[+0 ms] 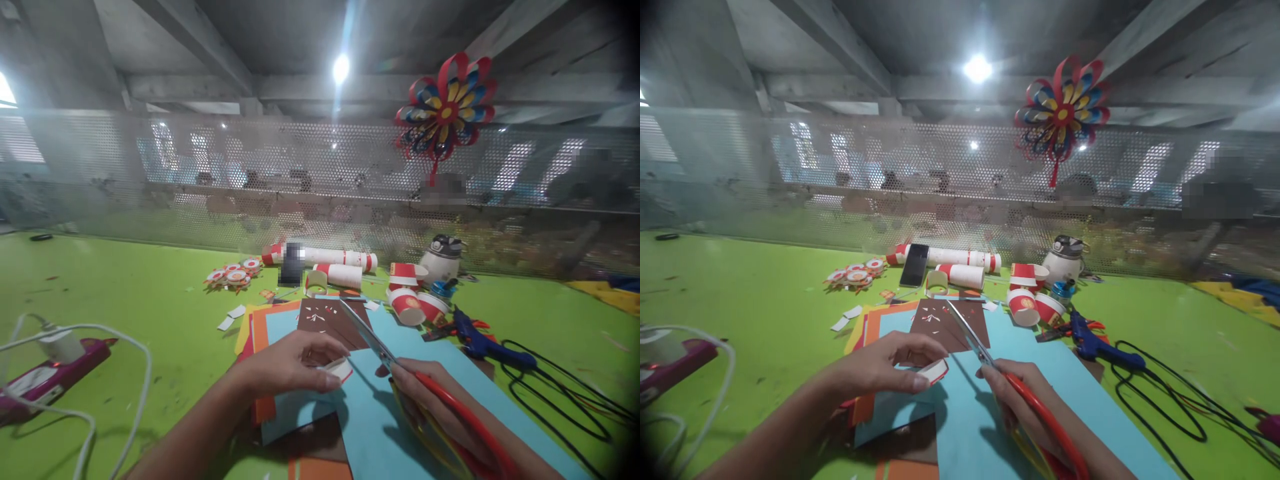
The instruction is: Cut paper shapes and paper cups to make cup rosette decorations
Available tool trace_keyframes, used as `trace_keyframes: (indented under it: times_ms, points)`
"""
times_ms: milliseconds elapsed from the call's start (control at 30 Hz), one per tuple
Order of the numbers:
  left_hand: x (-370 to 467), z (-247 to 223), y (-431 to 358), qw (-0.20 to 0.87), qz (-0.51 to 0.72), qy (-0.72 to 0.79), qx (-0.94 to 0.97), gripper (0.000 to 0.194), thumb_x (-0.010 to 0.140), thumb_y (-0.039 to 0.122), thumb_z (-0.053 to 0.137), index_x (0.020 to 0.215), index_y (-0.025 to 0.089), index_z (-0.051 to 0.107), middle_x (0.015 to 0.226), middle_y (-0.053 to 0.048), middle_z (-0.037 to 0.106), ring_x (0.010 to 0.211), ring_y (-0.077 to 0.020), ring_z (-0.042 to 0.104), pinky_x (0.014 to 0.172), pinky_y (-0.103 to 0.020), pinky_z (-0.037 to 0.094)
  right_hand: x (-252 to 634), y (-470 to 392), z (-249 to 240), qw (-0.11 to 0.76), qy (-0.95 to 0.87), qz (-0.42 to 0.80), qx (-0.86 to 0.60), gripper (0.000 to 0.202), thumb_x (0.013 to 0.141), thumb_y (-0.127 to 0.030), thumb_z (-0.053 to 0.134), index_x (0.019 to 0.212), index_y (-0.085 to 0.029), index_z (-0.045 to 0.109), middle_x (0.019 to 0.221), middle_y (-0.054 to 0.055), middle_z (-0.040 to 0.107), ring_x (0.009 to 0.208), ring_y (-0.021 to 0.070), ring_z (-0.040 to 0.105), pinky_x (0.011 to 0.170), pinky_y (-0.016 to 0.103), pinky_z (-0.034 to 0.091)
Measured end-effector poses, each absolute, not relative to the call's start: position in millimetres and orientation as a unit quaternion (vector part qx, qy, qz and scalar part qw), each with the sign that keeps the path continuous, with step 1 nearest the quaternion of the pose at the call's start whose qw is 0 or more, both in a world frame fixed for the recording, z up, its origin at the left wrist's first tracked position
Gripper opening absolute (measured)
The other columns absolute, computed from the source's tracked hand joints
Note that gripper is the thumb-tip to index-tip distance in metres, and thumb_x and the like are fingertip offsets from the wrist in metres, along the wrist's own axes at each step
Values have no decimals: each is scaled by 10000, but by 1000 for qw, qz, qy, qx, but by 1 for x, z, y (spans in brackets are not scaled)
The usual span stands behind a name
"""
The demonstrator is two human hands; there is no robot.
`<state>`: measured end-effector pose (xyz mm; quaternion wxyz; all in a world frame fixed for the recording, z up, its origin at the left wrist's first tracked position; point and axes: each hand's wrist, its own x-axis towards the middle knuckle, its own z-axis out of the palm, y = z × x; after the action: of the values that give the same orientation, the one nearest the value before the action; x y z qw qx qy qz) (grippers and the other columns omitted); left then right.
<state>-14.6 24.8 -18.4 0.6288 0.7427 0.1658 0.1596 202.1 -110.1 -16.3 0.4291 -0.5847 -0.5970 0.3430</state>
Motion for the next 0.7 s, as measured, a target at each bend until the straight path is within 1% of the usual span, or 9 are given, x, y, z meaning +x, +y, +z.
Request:
trace_keyframes:
  times_ms: [67, 133, 267, 367, 500, 600, 700]
  points:
    - [-9, -24, 27, 645, 154, 180, 727, 382, 664, 341, 736, 1014, 207, 663, 992, -78, 662, 905, -226, 593, 788, -359, 443, 203, -106, -19, 415, -584, 373, -589, 377, 843, -538, 481, 705, -227, 643, 503, -14, 480, 490, 150, 478, 517, 287, 444]
    - [-4, -28, 27, 658, 159, 193, 710, 373, 641, 343, 747, 975, 193, 674, 937, -71, 666, 826, -203, 591, 725, -330, 444, 203, -101, -24, 415, -567, 382, -600, 401, 849, -550, 465, 695, -214, 621, 471, -31, 429, 453, 130, 434, 481, 271, 400]
    - [8, -34, 20, 693, 189, 189, 670, 364, 631, 360, 749, 927, 158, 684, 850, -76, 663, 697, -159, 553, 641, -287, 409, 201, -99, -32, 433, -519, 401, -618, 392, 848, -567, 458, 814, -207, 609, 462, -58, 381, 444, 108, 392, 467, 241, 351]
    - [16, -40, 13, 712, 201, 193, 644, 395, 623, 367, 753, 933, 133, 678, 827, -82, 657, 673, -150, 540, 634, -283, 392, 202, -100, -36, 441, -515, 407, -612, 424, 839, -595, 451, 791, -198, 589, 484, -57, 392, 466, 102, 393, 472, 235, 351]
    - [24, -45, 5, 710, 195, 196, 647, 409, 609, 383, 756, 915, 123, 682, 803, -89, 664, 683, -166, 555, 653, -296, 393, 208, -98, -38, 423, -546, 415, -592, 428, 874, -563, 425, 749, -181, 569, 513, -53, 402, 495, 95, 401, 495, 232, 339]
    - [27, -48, 3, 704, 197, 199, 653, 418, 608, 392, 755, 919, 123, 679, 807, -90, 668, 683, -171, 565, 652, -297, 398, 209, -97, -36, 421, -564, 405, -583, 435, 889, -551, 402, 751, -177, 577, 507, -46, 421, 485, 99, 414, 501, 240, 340]
    - [26, -51, 9, 674, 225, 213, 670, 390, 637, 401, 734, 907, 127, 672, 780, -74, 662, 631, -152, 551, 615, -284, 396, 203, -100, -29, 428, -559, 394, -591, 437, 870, -566, 420, 791, -175, 598, 501, -45, 431, 475, 104, 415, 489, 237, 347]
